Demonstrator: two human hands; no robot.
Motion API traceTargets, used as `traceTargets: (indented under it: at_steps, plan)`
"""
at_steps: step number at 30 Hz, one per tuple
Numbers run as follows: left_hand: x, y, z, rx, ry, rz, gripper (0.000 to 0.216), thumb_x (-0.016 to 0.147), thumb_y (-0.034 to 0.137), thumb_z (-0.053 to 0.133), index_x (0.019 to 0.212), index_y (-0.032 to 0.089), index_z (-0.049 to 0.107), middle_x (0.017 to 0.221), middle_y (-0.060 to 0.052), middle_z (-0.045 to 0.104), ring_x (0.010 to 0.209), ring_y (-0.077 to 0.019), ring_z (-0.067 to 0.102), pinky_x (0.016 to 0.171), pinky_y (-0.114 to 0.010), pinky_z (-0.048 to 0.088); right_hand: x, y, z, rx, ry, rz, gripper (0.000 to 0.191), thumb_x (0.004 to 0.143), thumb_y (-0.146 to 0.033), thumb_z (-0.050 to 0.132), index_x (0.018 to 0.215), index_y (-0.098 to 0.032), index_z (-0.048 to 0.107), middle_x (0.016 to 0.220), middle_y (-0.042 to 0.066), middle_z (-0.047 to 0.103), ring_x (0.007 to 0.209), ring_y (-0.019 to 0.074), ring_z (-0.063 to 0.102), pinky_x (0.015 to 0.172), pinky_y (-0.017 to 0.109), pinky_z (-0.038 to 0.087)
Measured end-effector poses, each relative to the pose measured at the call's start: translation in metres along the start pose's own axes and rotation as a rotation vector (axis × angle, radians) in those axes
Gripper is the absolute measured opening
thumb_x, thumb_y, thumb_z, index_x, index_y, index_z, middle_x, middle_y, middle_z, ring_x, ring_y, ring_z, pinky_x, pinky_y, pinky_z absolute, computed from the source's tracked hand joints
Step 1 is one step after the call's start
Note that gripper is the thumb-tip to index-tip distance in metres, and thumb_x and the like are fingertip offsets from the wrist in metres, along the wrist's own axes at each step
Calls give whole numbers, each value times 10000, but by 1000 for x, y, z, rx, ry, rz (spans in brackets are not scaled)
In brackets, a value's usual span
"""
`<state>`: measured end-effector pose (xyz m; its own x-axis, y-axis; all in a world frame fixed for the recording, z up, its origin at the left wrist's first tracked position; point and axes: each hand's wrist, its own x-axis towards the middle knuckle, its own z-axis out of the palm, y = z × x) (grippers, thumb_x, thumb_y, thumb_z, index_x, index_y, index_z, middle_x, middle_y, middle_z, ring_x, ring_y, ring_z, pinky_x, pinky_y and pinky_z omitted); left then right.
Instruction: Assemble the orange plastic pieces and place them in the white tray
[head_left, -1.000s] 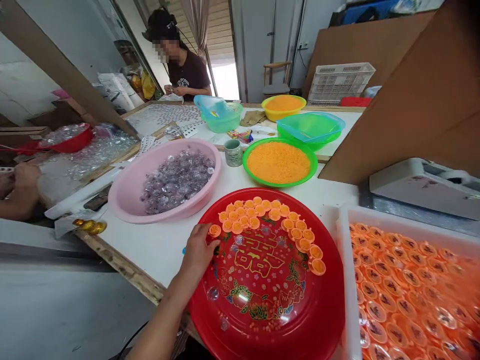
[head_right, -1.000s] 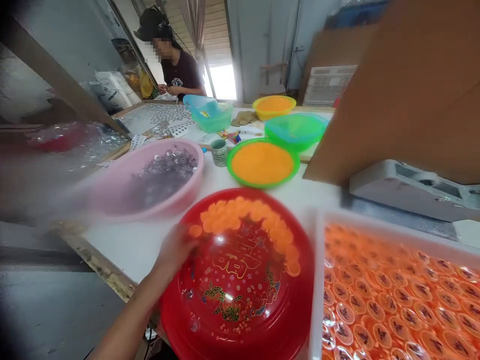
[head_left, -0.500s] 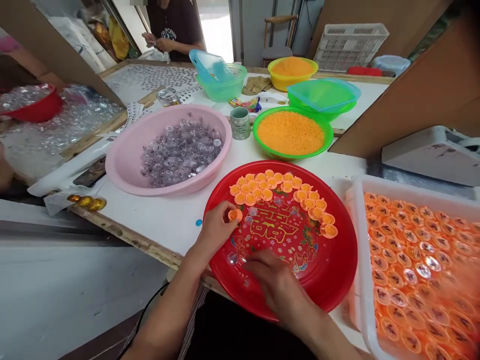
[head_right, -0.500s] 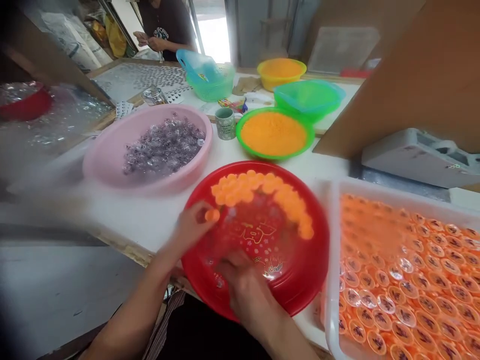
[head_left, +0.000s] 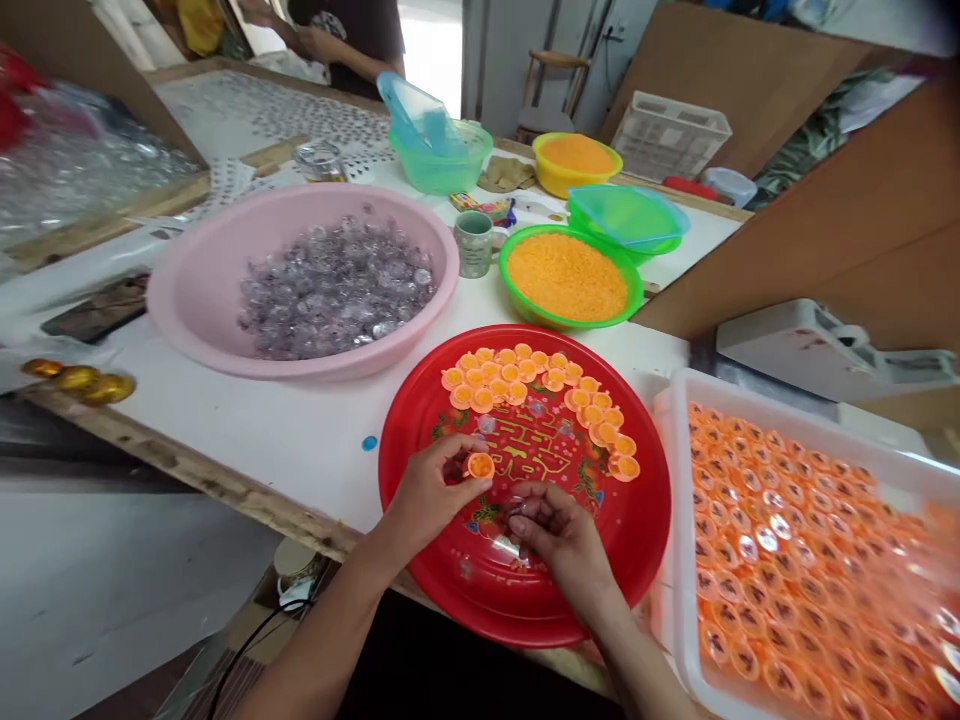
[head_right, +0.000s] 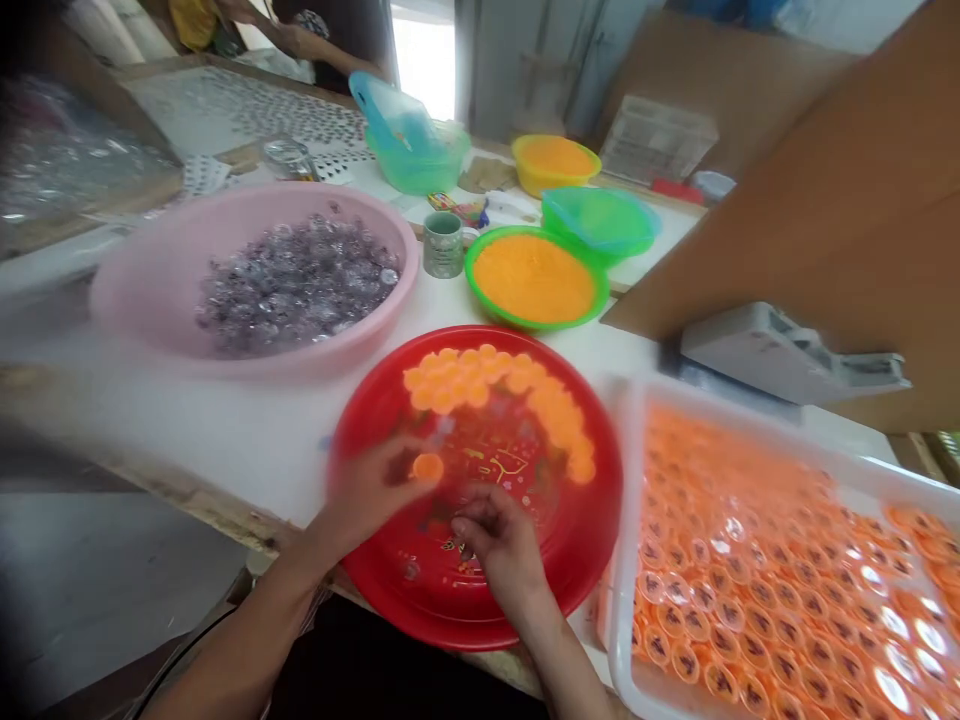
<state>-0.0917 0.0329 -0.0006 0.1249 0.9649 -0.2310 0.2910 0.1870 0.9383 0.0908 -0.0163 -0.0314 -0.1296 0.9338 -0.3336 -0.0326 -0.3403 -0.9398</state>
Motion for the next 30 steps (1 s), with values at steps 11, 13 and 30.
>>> traceTargets:
  at_steps: [11,13,30]
  plan:
    - [1,7,23,-321,-253,-125,270,741,231,726,984,220,608,1053,-11,657,941,-158,612,762,-236,500,-12,-6,-28,345,202,18,228,671,-294,839,771,-197,658,686,-27,632,618,86,551,581,183,444]
    - [0,5,26,-361,-262,-145,265,720,210,742,933,219,584,996,8,651,894,-141,610,734,-223,496,-13,-8,-33,322,223,-14,207,690,-289,827,778,-199,662,706,-27,624,659,88,548,609,177,440]
    - [2,6,17,-431,-192,-180,294,792,288,701,1074,232,644,1182,-50,645,1007,-193,630,802,-281,554,-8,-8,-38,32,290,37,296,679,-400,788,889,-195,745,744,41,703,671,168,620,621,281,513]
